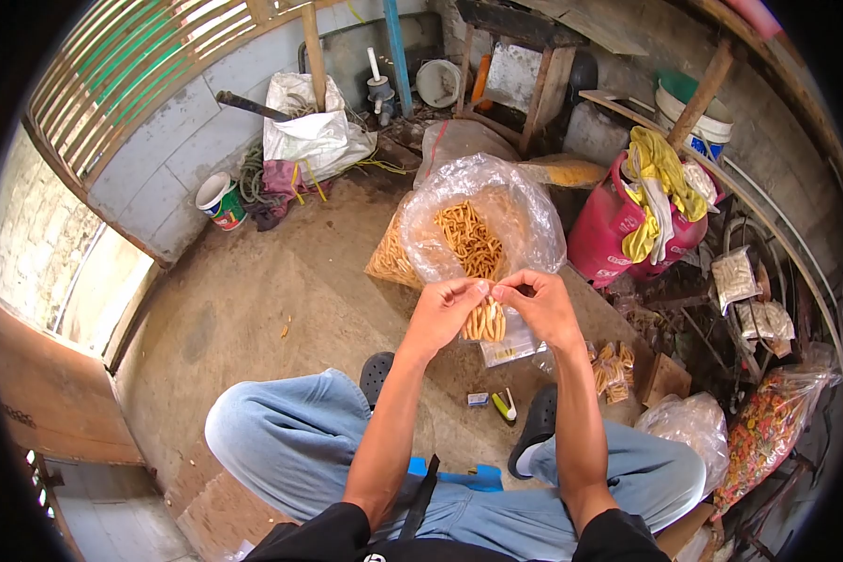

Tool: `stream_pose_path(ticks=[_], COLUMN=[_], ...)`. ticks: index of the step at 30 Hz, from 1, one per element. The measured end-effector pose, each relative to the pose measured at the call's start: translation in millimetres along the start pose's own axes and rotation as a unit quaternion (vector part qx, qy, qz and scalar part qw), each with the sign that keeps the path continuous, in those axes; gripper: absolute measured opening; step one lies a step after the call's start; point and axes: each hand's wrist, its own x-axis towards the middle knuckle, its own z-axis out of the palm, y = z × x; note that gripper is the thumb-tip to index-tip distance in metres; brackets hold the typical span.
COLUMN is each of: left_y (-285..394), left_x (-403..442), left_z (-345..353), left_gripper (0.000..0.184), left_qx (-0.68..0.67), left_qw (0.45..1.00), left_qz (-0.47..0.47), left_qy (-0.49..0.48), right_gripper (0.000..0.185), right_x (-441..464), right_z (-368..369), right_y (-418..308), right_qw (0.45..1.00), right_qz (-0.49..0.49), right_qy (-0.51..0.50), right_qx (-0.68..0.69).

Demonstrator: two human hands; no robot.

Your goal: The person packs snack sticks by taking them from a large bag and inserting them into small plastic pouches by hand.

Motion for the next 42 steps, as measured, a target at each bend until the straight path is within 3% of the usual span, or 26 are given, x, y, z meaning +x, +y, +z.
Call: stream_pose_path(ticks=[2,6,8,12,15,17,22,29,36,42], left_y=[6.2,-8.5,-3.6,7.3,5.6,9.0,12.3,11.0,14.4,14.1], left_x=[0.6,3.3,0.7,-1.4,-1.3,-2.9,-2.6,-0.1,-1.9,0.3], left_z=[-0.7,0.0,0.2,-10.3,-16.0,-16.6,-5.7,-0.8,-1.2,4.5], left_gripper=[0.020,0.024,0.032,0.036,0.035,0.029,0.020,0.024,0.025,0.020], left_qx=[-0.090,-0.077,0.001,-0.077,-0.060,-0.121,-0.075,-0.077,-0.088,-0.071], left_qw=[0.994,0.996,1.000,0.994,0.996,0.990,0.997,0.994,0.994,0.994], left_qz=[-0.061,0.004,-0.015,-0.075,-0.063,-0.051,-0.016,0.000,-0.021,0.059], left_qy=[0.022,0.037,0.026,0.000,-0.018,-0.056,-0.016,0.079,0.058,0.052], right_gripper=[0.016,0.015,0.014,0.014,0.014,0.014,0.022,0.025,0.017,0.016], right_x=[0.0,0.1,0.2,-0.8,-1.5,-1.2,-0.2,-5.8,-0.4,1.5], right_z=[0.7,1.0,0.1,-3.0,-5.0,-5.8,-5.7,4.2,6.7,11.3], right_y=[0.7,1.8,1.1,-2.9,-4.9,-4.4,-1.3,-16.1,-2.4,3.9], right_qw=[1.000,1.000,0.999,0.998,0.996,0.994,0.976,0.981,0.983,0.982], right_qz=[-0.008,-0.026,-0.029,-0.013,0.016,0.036,0.074,0.000,0.008,-0.010], right_qy=[0.001,-0.005,-0.013,-0.029,-0.043,-0.050,-0.082,-0.058,-0.012,0.018], right_qx=[-0.006,0.017,0.027,0.059,0.078,0.091,0.187,0.183,0.183,0.189])
